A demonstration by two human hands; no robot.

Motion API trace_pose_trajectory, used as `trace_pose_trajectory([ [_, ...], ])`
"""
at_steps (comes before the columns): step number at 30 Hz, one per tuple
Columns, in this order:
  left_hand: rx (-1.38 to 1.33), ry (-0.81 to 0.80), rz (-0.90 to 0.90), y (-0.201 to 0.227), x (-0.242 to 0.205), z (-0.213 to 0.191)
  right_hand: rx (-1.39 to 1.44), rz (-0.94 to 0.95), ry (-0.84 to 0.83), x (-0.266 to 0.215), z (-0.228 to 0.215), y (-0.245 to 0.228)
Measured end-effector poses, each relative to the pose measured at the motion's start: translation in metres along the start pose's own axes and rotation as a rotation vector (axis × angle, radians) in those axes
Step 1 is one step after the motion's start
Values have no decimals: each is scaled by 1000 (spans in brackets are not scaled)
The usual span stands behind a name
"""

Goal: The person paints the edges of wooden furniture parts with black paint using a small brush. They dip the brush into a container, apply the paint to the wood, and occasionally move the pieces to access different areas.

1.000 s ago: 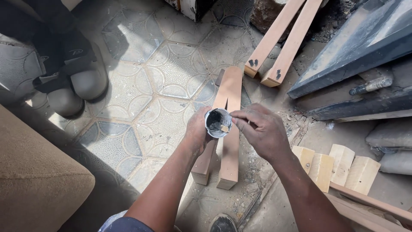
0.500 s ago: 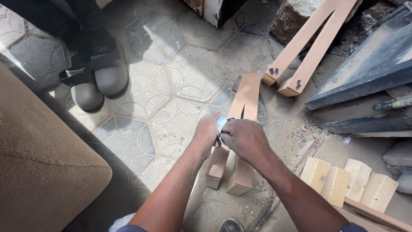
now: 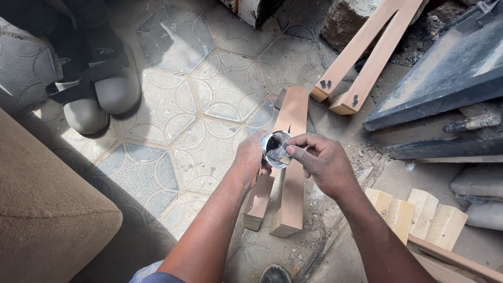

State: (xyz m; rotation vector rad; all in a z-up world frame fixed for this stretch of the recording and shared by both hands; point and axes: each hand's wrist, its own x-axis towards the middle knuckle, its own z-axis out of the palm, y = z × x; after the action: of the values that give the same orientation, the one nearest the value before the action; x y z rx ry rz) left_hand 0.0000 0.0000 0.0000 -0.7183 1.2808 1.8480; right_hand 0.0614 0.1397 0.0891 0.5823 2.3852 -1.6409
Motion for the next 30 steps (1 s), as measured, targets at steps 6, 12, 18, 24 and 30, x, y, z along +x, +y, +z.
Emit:
trace_pose_trajectory([
  [6,12,-40,-11,-5,0,11,259,-30,-17,-7,-15,6],
  [12,31,-87,-16,-8,2,19,205,-86,11,0,-17,17],
  [18,12,-112,-9,-10,2,21,-276,-145,156,-17,-9,-9],
  [24,85,-95,15,-14,9,17,-845,-75,5,-14,-6,-26],
  [30,156,-115,6,-15,9,19,-1098,-56,-70,-12,9,-24],
])
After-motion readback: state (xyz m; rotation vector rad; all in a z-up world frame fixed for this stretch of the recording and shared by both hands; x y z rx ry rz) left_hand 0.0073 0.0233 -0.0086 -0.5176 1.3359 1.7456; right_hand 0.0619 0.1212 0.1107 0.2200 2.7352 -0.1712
